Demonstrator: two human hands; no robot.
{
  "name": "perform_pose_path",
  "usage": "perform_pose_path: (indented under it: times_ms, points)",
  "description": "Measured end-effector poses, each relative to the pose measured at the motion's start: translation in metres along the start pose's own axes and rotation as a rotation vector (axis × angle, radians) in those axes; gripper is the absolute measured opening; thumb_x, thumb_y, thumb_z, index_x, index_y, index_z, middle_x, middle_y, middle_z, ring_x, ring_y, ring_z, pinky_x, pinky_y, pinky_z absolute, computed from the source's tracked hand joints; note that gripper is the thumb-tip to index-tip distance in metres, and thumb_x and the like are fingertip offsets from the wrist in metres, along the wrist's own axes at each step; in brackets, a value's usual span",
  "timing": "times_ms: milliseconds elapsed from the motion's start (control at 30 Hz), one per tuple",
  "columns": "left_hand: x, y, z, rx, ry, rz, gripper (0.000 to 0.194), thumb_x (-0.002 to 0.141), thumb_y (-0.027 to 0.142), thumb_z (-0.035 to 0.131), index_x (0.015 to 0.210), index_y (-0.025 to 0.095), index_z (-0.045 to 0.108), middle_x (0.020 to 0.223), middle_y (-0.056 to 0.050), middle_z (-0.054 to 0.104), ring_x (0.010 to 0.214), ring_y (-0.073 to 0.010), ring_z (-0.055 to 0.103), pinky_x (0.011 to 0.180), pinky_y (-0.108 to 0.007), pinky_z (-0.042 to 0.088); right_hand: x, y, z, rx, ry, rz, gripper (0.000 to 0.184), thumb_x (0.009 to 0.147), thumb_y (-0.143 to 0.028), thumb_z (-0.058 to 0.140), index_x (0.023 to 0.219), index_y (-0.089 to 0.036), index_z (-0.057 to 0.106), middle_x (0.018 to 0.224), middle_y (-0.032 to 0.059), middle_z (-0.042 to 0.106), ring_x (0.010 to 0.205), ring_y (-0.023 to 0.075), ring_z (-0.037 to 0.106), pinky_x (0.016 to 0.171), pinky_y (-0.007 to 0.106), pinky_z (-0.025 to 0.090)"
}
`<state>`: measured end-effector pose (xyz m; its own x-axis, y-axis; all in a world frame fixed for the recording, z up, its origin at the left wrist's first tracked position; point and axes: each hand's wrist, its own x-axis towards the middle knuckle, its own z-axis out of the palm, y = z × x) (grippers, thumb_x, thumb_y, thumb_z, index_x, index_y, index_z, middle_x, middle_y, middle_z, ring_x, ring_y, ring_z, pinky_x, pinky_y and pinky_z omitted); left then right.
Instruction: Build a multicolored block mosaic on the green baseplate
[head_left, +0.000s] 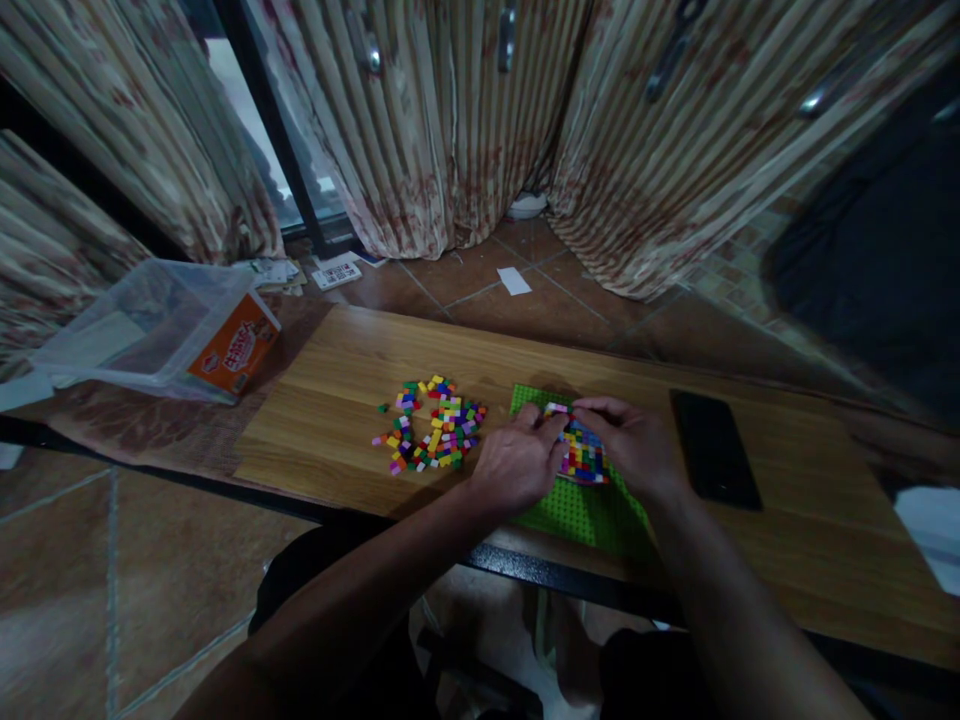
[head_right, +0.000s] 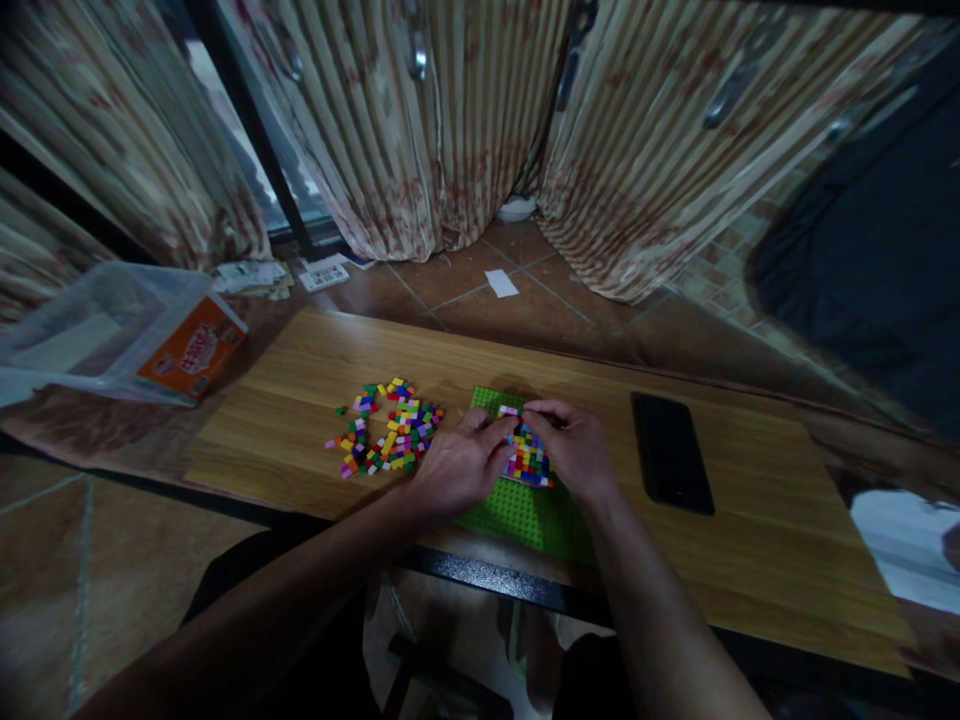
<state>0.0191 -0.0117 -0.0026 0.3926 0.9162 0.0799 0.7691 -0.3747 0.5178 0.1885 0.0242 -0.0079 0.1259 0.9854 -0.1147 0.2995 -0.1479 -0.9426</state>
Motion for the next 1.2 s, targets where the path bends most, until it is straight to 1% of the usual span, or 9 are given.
perform_pose_path:
  times_ms: [200,333,500,700,800,900,1067,1200]
  points:
    - [0.0008,-0.0035,0.0025,-0.047,0.015,0.022,0.045,0.098,0.037,0.037,0.136,0.021,0.053,0.109,-0.010,0.058,0.093,-0.0204,0.063,0.086,-0.035,0.054,-0.0007,0.0002,0.0000,-0.020,0.008,-0.036,0.027,0.064,-0.043,0.074,0.078,-0.020,0.075,0.077,0.0035,0.074,0.068,0.0177,0.063,0.067,0.032,0.048]
    - [0.0022,-0.0063,0.0030,-0.120,0.007,0.005,0.045,0.097,0.035,0.038,0.137,0.022,0.054,0.108,-0.010,0.060,0.090,-0.0190,0.064,0.088,-0.035,0.054,-0.0022,-0.0022,0.0030,-0.008,0.013,-0.052,0.026,0.065,-0.044,0.075,0.077,-0.021,0.075,0.076,0.0032,0.074,0.070,0.0179,0.064,0.069,0.032,0.049]
    - [0.0029,-0.0092,0.0040,-0.201,0.021,0.018,0.044,0.097,0.032,0.038,0.137,0.023,0.054,0.105,-0.008,0.062,0.093,-0.0177,0.064,0.091,-0.035,0.053,-0.0014,-0.0017,0.0070,0.065,0.037,-0.009,0.029,0.061,-0.045,0.078,0.076,-0.020,0.075,0.075,0.0031,0.074,0.070,0.0179,0.064,0.068,0.032,0.050]
    - [0.0026,-0.0081,0.0052,-0.173,0.003,-0.027,0.045,0.096,0.034,0.040,0.137,0.023,0.055,0.110,-0.010,0.061,0.090,-0.0184,0.064,0.091,-0.037,0.053,0.0001,0.0019,0.0028,0.143,0.028,0.005,0.025,0.061,-0.042,0.078,0.076,-0.022,0.075,0.077,0.0020,0.074,0.069,0.0167,0.064,0.066,0.031,0.050]
    - [0.0018,-0.0064,0.0048,-0.155,-0.007,-0.026,0.046,0.096,0.034,0.040,0.138,0.022,0.054,0.111,-0.011,0.061,0.092,-0.0192,0.064,0.093,-0.037,0.053,-0.0002,0.0026,0.0014,0.123,0.003,0.005,0.024,0.062,-0.040,0.076,0.077,-0.023,0.075,0.074,0.0017,0.073,0.065,0.0158,0.063,0.063,0.030,0.049]
    - [0.0014,-0.0062,0.0051,-0.169,-0.004,-0.044,0.046,0.095,0.034,0.042,0.138,0.023,0.053,0.112,-0.010,0.060,0.091,-0.0187,0.064,0.093,-0.036,0.053,-0.0005,0.0022,0.0020,0.096,-0.004,0.006,0.026,0.062,-0.042,0.076,0.079,-0.022,0.075,0.075,0.0028,0.073,0.065,0.0159,0.063,0.061,0.029,0.049]
    - [0.0018,-0.0083,0.0056,-0.241,0.009,-0.035,0.045,0.093,0.031,0.045,0.136,0.022,0.056,0.112,-0.009,0.060,0.096,-0.0191,0.063,0.095,-0.036,0.052,-0.0021,-0.0002,0.0051,0.114,0.024,0.036,0.028,0.060,-0.041,0.079,0.078,-0.021,0.075,0.076,0.0023,0.073,0.067,0.0161,0.064,0.065,0.030,0.049]
    - [0.0019,-0.0089,0.0051,-0.262,0.017,-0.028,0.045,0.093,0.028,0.045,0.135,0.021,0.056,0.111,-0.010,0.060,0.096,-0.0193,0.062,0.094,-0.036,0.052,-0.0023,-0.0012,0.0064,0.121,0.034,0.040,0.028,0.059,-0.042,0.080,0.078,-0.021,0.076,0.076,0.0022,0.073,0.068,0.0163,0.064,0.067,0.030,0.049]
